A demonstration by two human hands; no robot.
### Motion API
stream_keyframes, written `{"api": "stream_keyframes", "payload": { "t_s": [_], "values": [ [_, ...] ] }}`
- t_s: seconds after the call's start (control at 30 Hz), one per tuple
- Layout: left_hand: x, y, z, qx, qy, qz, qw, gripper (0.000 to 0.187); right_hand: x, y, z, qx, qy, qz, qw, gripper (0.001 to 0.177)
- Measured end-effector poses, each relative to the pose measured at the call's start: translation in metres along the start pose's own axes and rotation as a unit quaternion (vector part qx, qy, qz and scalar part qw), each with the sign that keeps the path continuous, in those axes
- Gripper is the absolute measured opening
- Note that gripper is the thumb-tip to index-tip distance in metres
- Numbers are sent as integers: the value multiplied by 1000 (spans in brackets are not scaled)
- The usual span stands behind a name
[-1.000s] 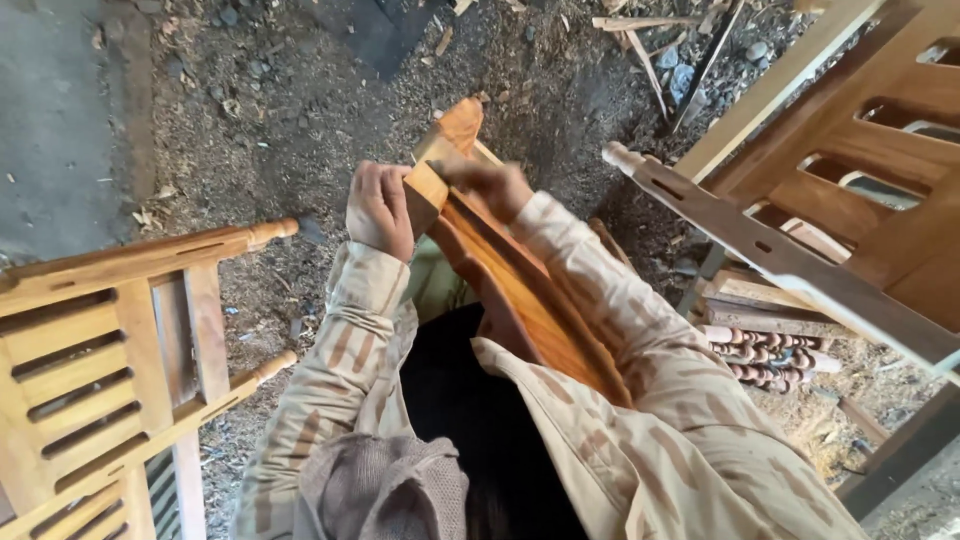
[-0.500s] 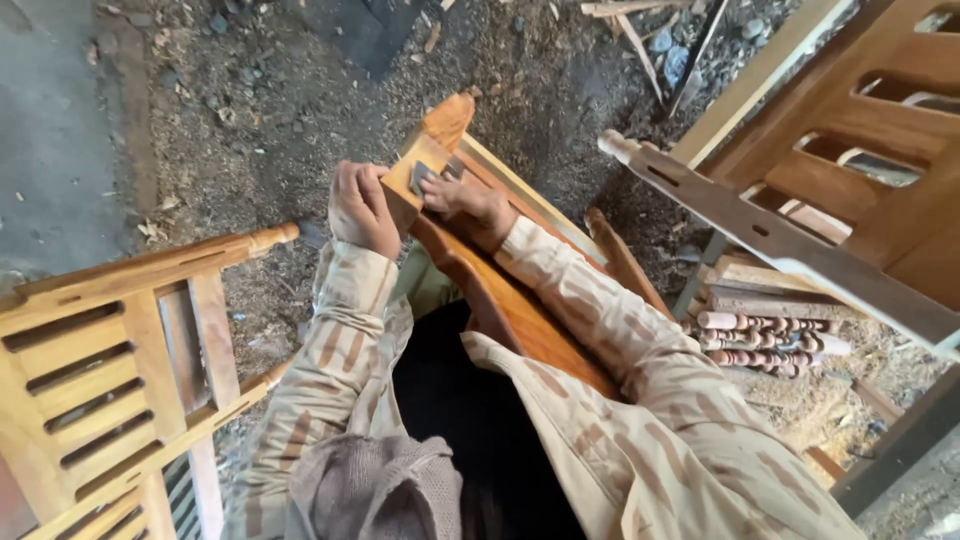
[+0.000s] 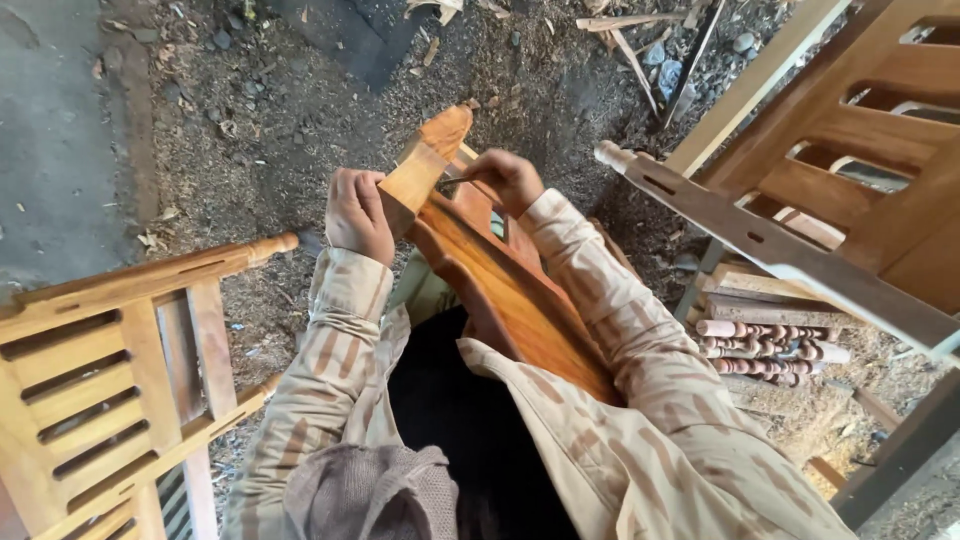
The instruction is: The person sands a wooden chair part using a sanding block. They hold the piece with one hand and rub the sanding block along the edges and surfaces with the other hand, turning the piece to access different areas.
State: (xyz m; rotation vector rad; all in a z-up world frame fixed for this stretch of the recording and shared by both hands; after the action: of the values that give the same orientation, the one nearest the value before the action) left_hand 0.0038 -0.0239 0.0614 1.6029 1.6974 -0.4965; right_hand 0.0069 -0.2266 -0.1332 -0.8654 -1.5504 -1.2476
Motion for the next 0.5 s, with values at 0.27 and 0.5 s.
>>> {"api": "stream_keyframes", "payload": {
  "t_s": [0.27,0.5],
  "values": [
    [3,-2,0,-18,11,-6,1000,31,66,37,26,66,54,-37,996,44],
    [7,0,2,-16,-4,-7,1000,31,70,51,16,-14,60,-39,997,27]
  ]
}}
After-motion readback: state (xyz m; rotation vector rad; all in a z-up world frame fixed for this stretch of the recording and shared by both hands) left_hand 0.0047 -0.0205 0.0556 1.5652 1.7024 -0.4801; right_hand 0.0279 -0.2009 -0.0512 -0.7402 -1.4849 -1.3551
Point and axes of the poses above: each hand's wrist, its own y-axis towards the middle knuckle, its own z-axis out of the palm, x = y × z, the point moved 10 cm from there along y, towards the middle knuckle, and after that the axes turned 9 degrees about -z, right-handed, at the moved point
